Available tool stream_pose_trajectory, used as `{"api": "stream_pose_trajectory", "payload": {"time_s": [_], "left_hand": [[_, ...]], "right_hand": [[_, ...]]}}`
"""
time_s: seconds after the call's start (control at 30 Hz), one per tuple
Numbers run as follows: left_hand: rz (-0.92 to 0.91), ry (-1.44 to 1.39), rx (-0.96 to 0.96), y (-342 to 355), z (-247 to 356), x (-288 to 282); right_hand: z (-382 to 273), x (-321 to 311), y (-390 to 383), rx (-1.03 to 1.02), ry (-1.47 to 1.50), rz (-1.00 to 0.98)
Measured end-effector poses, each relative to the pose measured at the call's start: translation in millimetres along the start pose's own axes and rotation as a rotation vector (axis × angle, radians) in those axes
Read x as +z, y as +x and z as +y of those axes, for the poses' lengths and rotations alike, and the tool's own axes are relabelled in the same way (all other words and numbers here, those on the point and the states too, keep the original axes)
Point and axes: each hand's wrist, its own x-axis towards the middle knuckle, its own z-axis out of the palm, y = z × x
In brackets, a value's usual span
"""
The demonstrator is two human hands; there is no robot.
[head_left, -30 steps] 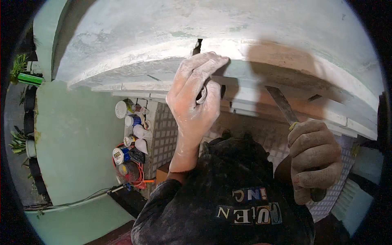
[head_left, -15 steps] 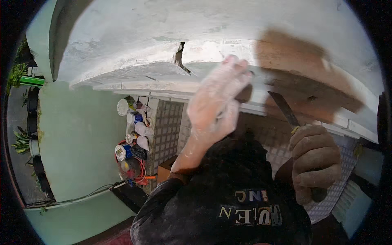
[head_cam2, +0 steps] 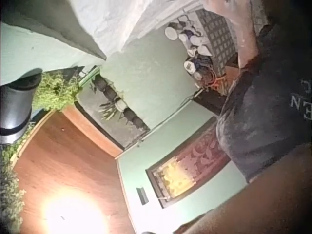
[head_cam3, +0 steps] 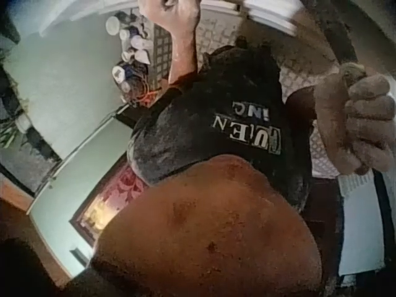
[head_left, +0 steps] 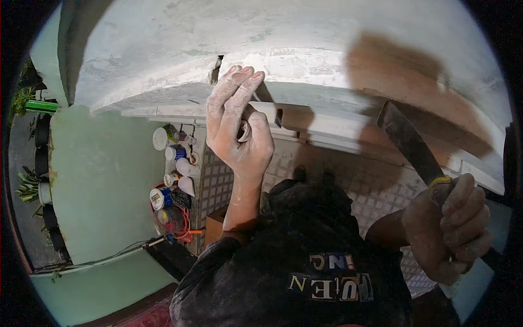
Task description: The recorder uses a putty knife to clean and prepare a gap or hole in a plaster or concrete wall surface before patching.
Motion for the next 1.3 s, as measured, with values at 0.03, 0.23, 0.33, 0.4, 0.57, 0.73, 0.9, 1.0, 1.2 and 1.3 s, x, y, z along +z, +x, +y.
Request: {"api": "stream_pose_trajectory", "payload": {"time_s": [0.03, 0.23, 0.33, 0.4, 0.57, 0.73, 0.9, 1.0, 1.2, 1.3], "left_hand": [[0.022, 0.011, -0.015, 0.0, 1.1, 1.2], [0.093, 0.012, 0.002, 4.3, -1.3, 11.4], [0.09, 0.043, 0.011, 9.5, 1.1, 10.8], [0.086, 0.048, 0.013, 8.5, -0.3, 2.6], [0.115, -0.007, 0.005, 6.1, -4.2, 10.3], [0.176, -0.053, -0.014, -14.1, -0.3, 6.0], [0.226, -0.057, -0.36, -58.1, 4.8, -6.8], [0.006, -0.339, -0.814, -71.9, 14.5, -5.1], [0.02, -0.649, -0.825, -77.2, 23.0, -6.0], [0.071, -0.804, -0.871, -78.6, 18.3, -7.3]], "right_hand": [[-3.0, -0.9, 2.5, 0.003, 0.001, 0.002], [16.1, 2.6, 22.9, 0.007, -0.012, -0.193], [24.2, 6.3, 14.9, -0.051, 0.009, -0.125], [24.6, 3.3, 7.2, -0.075, -0.101, -0.157], [9.7, -3.2, 9.4, -0.033, -0.368, -0.313], [7.9, -20.9, -24.0, 0.039, -0.336, -0.223], [-9.8, -41.7, -76.6, 0.386, -0.138, 0.023], [-13.8, -36.8, -110.3, 0.453, -0.458, 0.035], [-6.4, 35.8, -87.5, 0.985, -0.158, -0.07], [13.9, 51.4, -85.9, 1.032, -0.203, -0.175]]}}
